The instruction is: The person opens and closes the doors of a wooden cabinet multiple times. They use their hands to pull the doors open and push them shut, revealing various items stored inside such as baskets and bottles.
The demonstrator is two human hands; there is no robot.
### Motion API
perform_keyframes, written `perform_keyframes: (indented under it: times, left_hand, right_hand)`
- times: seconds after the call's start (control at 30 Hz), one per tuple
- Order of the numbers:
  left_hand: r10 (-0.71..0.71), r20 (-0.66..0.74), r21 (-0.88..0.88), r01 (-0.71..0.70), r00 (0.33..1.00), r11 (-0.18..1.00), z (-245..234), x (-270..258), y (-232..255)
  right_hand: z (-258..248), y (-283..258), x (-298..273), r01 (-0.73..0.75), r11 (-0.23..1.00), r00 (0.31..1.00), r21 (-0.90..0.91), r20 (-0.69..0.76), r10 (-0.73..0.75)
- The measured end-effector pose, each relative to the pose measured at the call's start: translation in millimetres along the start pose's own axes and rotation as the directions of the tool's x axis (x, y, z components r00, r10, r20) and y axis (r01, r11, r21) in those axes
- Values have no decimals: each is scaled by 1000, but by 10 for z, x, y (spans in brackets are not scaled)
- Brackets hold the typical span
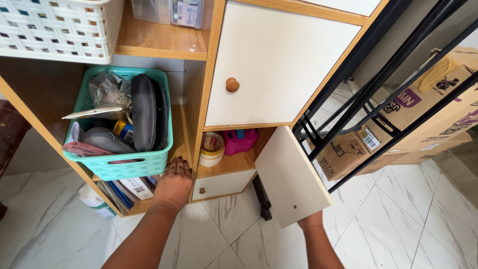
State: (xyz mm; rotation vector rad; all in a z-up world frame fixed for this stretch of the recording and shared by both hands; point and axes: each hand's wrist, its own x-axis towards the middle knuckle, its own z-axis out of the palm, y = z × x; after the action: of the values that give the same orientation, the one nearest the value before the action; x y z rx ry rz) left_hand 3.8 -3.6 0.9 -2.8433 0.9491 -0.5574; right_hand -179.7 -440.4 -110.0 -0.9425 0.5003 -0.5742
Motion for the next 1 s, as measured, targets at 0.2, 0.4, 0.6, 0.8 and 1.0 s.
perform_keyframes:
  times: [0.2, 0.4, 0.6, 0.8, 1.0]
  left_hand:
    - [-25, 17, -9, 25, 1000, 1000, 12, 12, 27]
    - [-25, 49, 49, 23, 998, 999, -9, 11, 45]
    - [-47, 60, 34, 45, 997, 998, 1, 28, 62]
    - [-42, 26, 38, 41, 999, 998, 0, 31, 64]
    - [-40, 39, 0, 40, 998, 999, 11, 15, 47]
  right_hand:
    - [614, 575, -300, 125, 914, 986, -386, 149, -72]
    - [2082, 567, -705, 268, 834, 851, -483, 524, 30]
    - [3058, 218, -925, 176, 843, 834, -508, 531, 146]
    - [3195, 206, -968, 113, 829, 867, -547, 462, 186]
    - [2558, 472, -772, 228, 811, 883, -539, 465, 60]
